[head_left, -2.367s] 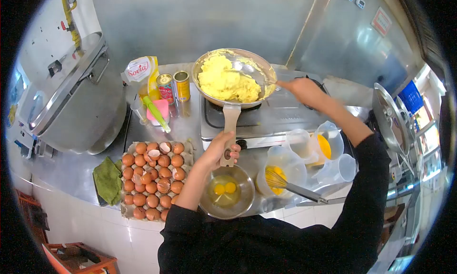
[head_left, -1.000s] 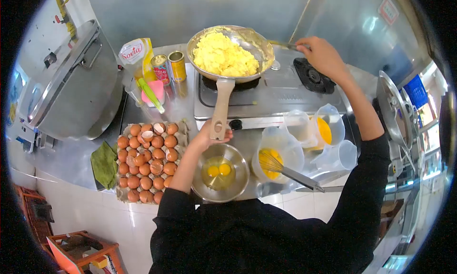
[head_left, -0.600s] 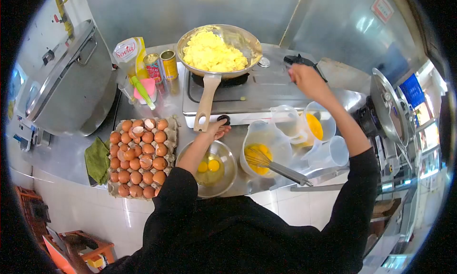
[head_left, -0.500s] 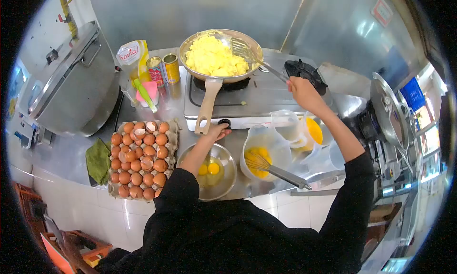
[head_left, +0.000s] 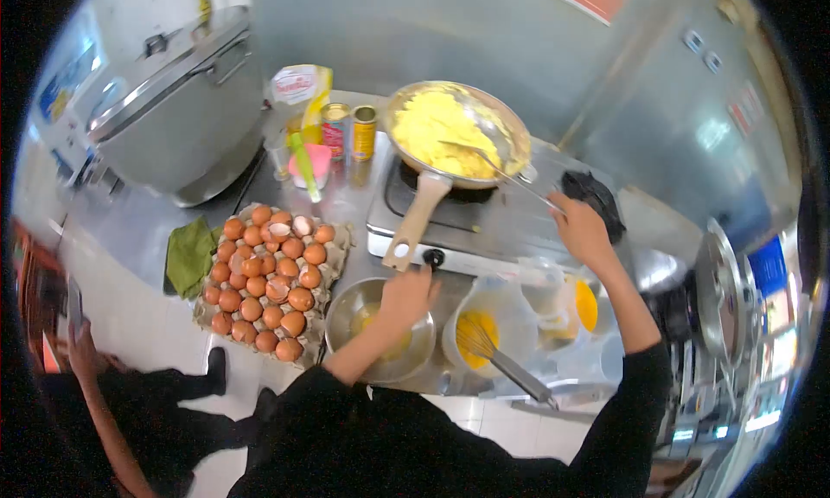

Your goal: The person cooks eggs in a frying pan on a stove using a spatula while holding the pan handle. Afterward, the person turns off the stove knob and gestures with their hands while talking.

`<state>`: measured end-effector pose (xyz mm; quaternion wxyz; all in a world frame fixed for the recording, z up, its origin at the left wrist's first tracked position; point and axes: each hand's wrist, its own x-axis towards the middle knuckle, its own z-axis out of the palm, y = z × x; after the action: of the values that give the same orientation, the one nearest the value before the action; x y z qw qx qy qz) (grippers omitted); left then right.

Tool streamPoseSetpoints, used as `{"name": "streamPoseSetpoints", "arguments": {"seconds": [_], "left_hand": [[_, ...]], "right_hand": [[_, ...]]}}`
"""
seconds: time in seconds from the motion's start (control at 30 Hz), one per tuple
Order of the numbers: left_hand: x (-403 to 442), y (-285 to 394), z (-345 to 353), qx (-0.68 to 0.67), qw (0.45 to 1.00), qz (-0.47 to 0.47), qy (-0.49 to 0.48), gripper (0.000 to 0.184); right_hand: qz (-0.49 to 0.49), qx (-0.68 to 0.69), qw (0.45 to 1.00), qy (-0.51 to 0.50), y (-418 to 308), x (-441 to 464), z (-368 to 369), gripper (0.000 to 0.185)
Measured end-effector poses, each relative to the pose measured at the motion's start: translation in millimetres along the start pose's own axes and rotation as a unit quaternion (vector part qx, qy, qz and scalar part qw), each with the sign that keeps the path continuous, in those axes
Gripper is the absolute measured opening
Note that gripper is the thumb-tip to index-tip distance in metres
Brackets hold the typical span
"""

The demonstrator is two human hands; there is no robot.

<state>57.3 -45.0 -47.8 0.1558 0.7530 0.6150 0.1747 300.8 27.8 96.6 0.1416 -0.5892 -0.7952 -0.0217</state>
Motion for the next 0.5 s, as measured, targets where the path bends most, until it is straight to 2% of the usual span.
{"name": "streamPoseSetpoints", "arguments": {"seconds": [0.03,0.07,0.1,0.17,0.2,0.27,0.3,0.37,0.4,0.5], "left_hand": [[-17.9,2.5,-15.4,-0.01,0.999,-0.024,-0.021,0.022],[-36.3,-1.5,-20.3,-0.058,0.997,-0.001,0.056,0.02],[-57.5,-6.2,-23.2,-0.097,0.986,0.016,0.135,0.019],[-97.9,-14.0,-35.6,-0.129,0.981,0.008,0.144,0.018],[-116.6,-19.8,-34.3,-0.147,0.975,-0.01,0.166,0.017],[-151.3,-28.2,-22.2,-0.182,0.959,-0.031,0.217,0.016],[-167.5,-29.1,-17.7,-0.185,0.953,-0.056,0.233,0.015],[-195.5,-29.3,-16.1,-0.193,0.942,-0.093,0.259,0.014],[-210.7,-27.4,-21.3,-0.224,0.932,-0.12,0.258,0.014],[-243.9,-26.3,-26.7,-0.313,0.896,-0.163,0.269,0.013]], "right_hand": [[-0.002,0.004,1.0,0.008,3.2,0.0,4.1,0.024],[-0.012,0.016,1.0,0.013,4.4,2.6,6.9,0.029],[0.039,0.033,0.998,-0.028,-6.2,2.6,0.2,0.031],[-0.016,0.096,0.995,-0.017,-9.9,-0.9,-5.9,0.034],[-0.042,0.033,0.999,-0.004,-17.4,-6.1,-14.2,0.034],[-0.012,0.011,0.998,-0.062,-28.5,-19.8,-33.1,0.04],[-0.078,-0.017,0.997,-0.005,-28.2,-28.5,-36.2,0.04],[-0.139,-0.024,0.99,0.013,-27.9,-43.2,-62.5,0.036],[-0.132,-0.135,0.982,0.031,-48.8,-53.7,-93.7,0.038],[-0.224,-0.073,0.964,0.125,-91.2,-100.1,-160.1,0.042]]}}
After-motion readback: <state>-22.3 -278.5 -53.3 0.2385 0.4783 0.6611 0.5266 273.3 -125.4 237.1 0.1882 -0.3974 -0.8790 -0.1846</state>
